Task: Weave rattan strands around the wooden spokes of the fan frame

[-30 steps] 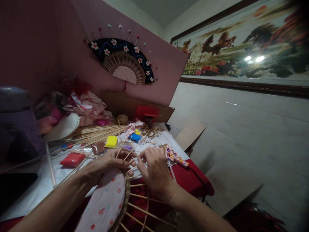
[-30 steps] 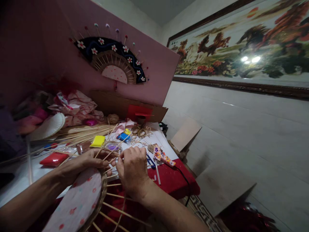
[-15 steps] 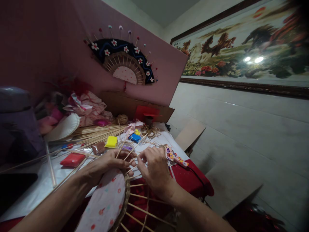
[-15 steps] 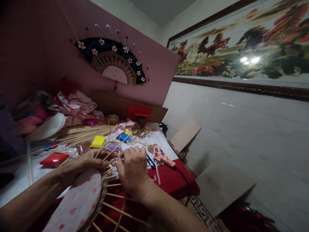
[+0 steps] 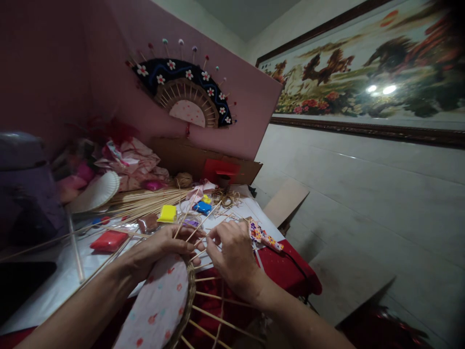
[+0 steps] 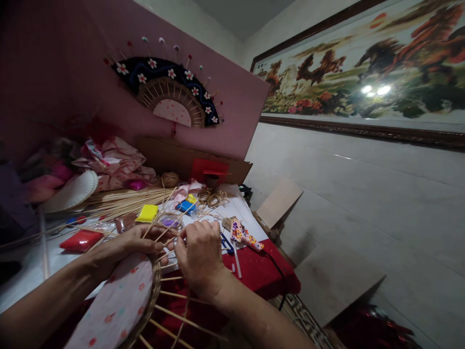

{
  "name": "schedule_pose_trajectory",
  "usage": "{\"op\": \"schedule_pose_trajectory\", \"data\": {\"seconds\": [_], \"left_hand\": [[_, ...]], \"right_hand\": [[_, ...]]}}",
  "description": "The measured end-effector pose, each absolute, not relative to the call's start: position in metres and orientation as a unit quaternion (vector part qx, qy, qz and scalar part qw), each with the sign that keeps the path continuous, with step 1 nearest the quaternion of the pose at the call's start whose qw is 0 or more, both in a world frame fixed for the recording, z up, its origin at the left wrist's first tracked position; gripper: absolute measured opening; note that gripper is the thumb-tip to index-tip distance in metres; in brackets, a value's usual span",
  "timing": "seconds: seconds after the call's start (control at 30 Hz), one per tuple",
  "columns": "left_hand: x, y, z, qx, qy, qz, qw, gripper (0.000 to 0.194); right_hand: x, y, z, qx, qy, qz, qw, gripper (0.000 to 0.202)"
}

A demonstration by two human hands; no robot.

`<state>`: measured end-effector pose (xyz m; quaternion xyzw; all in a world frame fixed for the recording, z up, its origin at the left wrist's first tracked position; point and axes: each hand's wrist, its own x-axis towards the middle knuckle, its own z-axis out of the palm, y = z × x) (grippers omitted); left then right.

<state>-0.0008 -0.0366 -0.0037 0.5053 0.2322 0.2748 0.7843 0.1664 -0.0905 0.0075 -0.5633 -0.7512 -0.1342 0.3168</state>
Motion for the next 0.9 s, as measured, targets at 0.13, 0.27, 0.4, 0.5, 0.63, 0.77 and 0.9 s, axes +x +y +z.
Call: {"op": "schedule_pose_trajectory", "data": {"seconds": [0.13, 0.27, 0.4, 0.5, 0.63, 0.77, 0.9], "left_hand": [[-0.0011, -0.0391, 0.0001, 0.499, 0.243, 0.27, 0.787, 0.029], [-0.0015, -0.0403, 0.0025, 0.495, 0.238, 0.27, 0.791, 0.03], [-0.0013, -0.041, 0.0035, 0.491, 0.242, 0.272, 0.792, 0.03], [-0.0009, -0.0419, 0.0046, 0.49, 0.249, 0.277, 0.788, 0.031], [-0.001, -0.0422, 0.0055, 0.493, 0.244, 0.28, 0.787, 0.031], [-0.0011, -0.0414, 0.0049, 0.497, 0.244, 0.276, 0.786, 0.032], [-0.0008, -0.0411, 0.0048, 0.5, 0.247, 0.272, 0.784, 0.031]], "right_hand": [[0.1662, -0.0906, 0.0078, -0.561, -0.752, -0.137, 0.318, 0.01], [0.166, -0.0904, 0.0067, -0.56, -0.75, -0.138, 0.324, 0.009], [0.1657, -0.0908, 0.006, -0.56, -0.749, -0.133, 0.327, 0.009], [0.1657, -0.0915, 0.0066, -0.561, -0.749, -0.131, 0.328, 0.008], [0.166, -0.0918, 0.0077, -0.561, -0.751, -0.13, 0.324, 0.008], [0.1666, -0.0918, 0.0078, -0.557, -0.755, -0.133, 0.32, 0.008], [0.1674, -0.0925, 0.0077, -0.553, -0.757, -0.133, 0.32, 0.008]]}}
